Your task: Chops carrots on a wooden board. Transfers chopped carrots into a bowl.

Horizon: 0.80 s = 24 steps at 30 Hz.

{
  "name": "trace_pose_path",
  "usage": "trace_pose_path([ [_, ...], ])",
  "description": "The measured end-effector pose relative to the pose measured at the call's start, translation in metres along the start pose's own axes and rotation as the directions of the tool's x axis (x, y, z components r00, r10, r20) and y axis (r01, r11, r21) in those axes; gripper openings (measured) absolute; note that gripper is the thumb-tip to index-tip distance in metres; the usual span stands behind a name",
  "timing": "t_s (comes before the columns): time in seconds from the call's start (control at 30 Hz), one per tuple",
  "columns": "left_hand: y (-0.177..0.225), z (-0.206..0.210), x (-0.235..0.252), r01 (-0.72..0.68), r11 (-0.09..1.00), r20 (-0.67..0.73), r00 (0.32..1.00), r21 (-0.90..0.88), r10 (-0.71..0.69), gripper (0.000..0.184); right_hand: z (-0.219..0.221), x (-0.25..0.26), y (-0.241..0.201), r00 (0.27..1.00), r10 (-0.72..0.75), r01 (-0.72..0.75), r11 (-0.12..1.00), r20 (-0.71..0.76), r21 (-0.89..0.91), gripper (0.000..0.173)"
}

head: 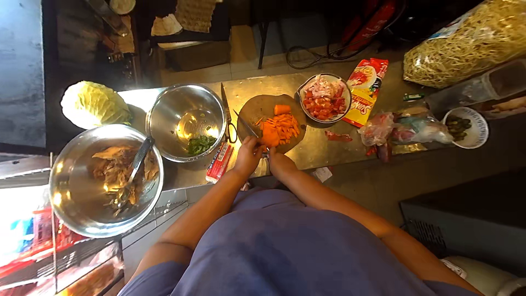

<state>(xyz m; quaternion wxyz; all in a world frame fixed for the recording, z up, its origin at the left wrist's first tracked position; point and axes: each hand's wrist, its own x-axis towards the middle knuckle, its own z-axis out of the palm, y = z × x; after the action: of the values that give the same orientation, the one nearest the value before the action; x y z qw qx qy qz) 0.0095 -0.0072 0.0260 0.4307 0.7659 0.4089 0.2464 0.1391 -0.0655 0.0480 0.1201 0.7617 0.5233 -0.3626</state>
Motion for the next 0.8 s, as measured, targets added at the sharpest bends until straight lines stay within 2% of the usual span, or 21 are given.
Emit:
trace_pose_path([
  [0.17, -0.004, -0.001, 0.0, 0.038, 0.999, 0.017, 0.999, 0.028, -0.038, 0.014, -0.02, -0.02, 0.0, 0.999, -0.047, 0.047, 0.999, -0.026, 0.0, 0.039],
  [0.4, -0.004, -0.001, -0.004, 0.039, 0.999, 0.003, 0.999, 0.006, -0.039, 0.015, -0.044, -0.065, -0.006, 1.0, -0.005, 0.006, 0.999, -0.029, 0.047, 0.042],
  [0.8, -0.004, -0.001, -0.007, 0.045, 0.997, 0.014, 0.999, -0.055, -0.044, 0.012, -0.052, -0.068, -0.015, 0.996, 0.057, -0.056, 0.998, 0.069, -0.02, 0.037],
])
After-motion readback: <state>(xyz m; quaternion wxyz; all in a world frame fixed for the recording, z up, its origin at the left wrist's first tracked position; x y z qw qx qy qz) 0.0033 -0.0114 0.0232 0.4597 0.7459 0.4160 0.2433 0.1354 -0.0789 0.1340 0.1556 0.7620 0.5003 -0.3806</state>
